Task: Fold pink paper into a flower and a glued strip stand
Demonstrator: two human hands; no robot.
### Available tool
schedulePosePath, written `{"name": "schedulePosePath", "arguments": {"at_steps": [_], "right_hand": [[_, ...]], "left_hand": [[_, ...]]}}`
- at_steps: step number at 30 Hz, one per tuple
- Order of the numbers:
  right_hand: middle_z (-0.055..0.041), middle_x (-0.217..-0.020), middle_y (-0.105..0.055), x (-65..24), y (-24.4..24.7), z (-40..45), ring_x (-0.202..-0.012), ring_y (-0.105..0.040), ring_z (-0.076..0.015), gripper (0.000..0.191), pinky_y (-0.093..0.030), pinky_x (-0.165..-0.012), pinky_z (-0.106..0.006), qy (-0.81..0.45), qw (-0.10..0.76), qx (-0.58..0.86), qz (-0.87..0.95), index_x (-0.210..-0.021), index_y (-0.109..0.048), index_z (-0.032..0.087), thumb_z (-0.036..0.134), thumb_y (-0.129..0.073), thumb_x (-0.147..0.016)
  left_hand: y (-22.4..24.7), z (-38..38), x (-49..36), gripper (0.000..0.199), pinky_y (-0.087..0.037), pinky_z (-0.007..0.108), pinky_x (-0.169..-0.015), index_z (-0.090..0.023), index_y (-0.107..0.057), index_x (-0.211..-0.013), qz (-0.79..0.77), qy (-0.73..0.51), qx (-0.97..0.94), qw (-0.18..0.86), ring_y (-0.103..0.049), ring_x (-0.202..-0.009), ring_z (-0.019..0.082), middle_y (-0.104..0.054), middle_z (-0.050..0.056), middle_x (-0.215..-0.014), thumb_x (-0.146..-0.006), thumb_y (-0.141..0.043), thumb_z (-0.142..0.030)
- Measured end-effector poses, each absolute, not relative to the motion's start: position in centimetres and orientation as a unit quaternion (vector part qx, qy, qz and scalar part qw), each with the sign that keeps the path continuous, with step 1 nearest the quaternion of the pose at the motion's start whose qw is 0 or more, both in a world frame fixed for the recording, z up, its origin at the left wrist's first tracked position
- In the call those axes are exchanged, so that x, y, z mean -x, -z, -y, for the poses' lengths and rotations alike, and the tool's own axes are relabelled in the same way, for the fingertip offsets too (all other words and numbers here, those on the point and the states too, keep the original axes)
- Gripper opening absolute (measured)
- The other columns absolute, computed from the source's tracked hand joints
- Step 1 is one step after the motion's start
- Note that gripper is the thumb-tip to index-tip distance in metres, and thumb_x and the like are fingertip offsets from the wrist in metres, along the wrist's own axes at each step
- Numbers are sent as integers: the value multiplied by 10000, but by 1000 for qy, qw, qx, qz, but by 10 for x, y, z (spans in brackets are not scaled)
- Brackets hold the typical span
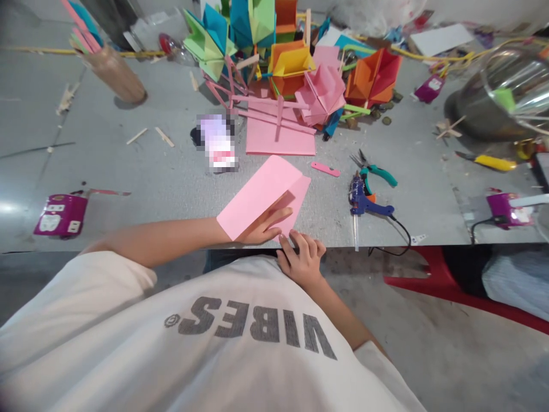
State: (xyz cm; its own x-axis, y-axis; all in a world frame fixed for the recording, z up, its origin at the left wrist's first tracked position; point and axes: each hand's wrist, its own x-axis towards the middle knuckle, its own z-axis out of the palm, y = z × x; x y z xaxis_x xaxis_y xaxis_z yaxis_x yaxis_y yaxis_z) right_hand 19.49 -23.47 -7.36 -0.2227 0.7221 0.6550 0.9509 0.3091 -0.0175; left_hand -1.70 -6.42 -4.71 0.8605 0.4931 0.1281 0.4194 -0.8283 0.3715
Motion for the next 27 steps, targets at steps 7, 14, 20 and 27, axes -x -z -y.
{"name": "schedulePosePath", "arguments": {"at_steps": [7,14,20,27], "right_hand": [[-163,-1436,-796,-194,61,230,-1186,-634,-325,459,-404,-1044,-477,187,239,562,769,-1457,-801,259,533,-743,-1094],[-158,-1392,-813,-195,63,230,-1193,-661,-316,440,-399,-1042,-474,187,249,552,774,-1431,-809,251,547,-675,-1135],[-151,-1408,-811,-194,65,230,-1250,-640,-328,509,-376,-1081,-491,183,226,560,776,-1506,-780,270,595,-638,-1142],[-152,-1208,-808,-190,57,227,-1218,-604,-315,587,-374,-1081,-480,185,222,548,785,-1451,-794,168,633,-551,-1187]], "left_hand": [[43,67,17,638,-310,652,-1481,-329,-506,-1814,-255,-101,-945,178,-446,-1758,420,-412,93,-1934,-1199,-498,-497],[39,60,20,591,-348,596,-1476,-373,-517,-1805,-226,-119,-950,179,-566,-1677,358,-553,75,-1845,-1216,-475,-404],[25,54,16,504,-338,594,-1488,-321,-675,-1689,-173,-125,-963,163,-449,-1777,358,-473,113,-1898,-1209,-531,-378],[24,56,16,476,-368,589,-1483,-327,-726,-1639,-179,-151,-959,160,-449,-1779,340,-488,121,-1885,-1215,-515,-367]]}}
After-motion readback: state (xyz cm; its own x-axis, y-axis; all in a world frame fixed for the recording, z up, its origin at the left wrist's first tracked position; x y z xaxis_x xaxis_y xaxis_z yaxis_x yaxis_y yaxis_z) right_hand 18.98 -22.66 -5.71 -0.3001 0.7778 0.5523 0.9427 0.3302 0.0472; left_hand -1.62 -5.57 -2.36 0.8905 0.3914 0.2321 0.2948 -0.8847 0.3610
